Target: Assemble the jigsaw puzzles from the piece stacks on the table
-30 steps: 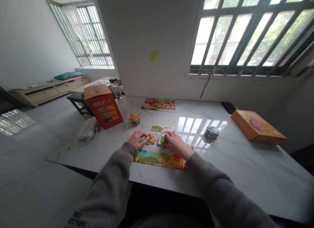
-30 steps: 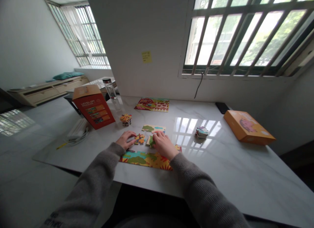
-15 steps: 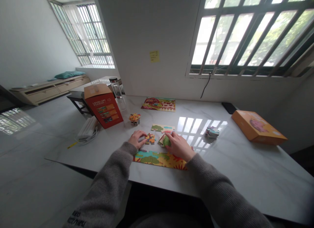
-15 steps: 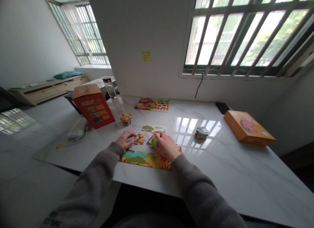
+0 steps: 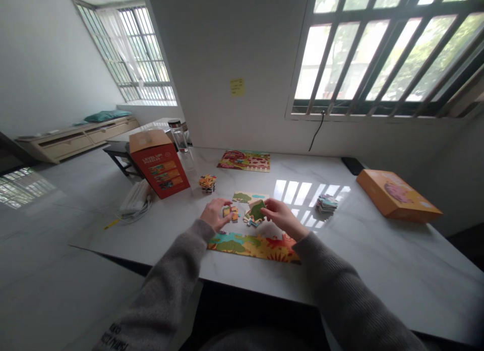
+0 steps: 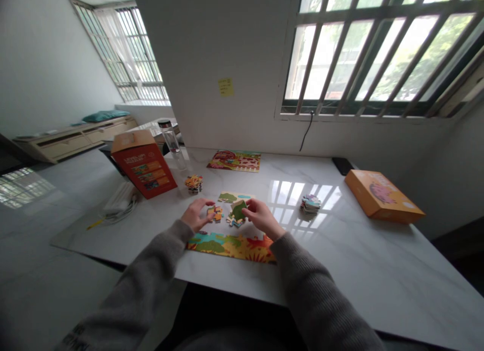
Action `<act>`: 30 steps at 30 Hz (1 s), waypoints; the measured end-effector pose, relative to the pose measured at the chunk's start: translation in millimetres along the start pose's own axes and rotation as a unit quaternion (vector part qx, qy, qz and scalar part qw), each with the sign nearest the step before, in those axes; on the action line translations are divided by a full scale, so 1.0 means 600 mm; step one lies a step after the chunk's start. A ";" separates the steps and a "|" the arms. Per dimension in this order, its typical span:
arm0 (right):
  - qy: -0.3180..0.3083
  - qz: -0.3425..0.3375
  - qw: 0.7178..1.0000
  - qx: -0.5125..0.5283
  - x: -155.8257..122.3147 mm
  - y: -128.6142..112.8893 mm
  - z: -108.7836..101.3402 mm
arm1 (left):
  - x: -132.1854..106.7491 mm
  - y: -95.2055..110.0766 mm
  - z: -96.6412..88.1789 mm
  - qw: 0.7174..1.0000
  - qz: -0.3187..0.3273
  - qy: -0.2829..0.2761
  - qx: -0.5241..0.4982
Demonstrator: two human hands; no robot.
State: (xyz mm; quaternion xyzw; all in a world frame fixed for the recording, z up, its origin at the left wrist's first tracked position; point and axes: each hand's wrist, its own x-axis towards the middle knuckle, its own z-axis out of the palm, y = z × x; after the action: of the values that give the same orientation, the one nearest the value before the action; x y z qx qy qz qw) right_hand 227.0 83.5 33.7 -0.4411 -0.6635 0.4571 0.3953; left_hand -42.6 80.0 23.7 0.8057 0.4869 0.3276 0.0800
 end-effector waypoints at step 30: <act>0.113 -0.125 0.975 -0.146 -0.031 -0.001 -0.044 | 0.059 0.061 0.014 0.994 0.071 -0.041 0.072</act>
State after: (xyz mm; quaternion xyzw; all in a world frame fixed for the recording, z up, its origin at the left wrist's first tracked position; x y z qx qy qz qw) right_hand 257.0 72.5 39.2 -0.4563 -0.7242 0.2491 0.4530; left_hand 0.2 92.6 49.6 0.8546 0.4468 0.2639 0.0182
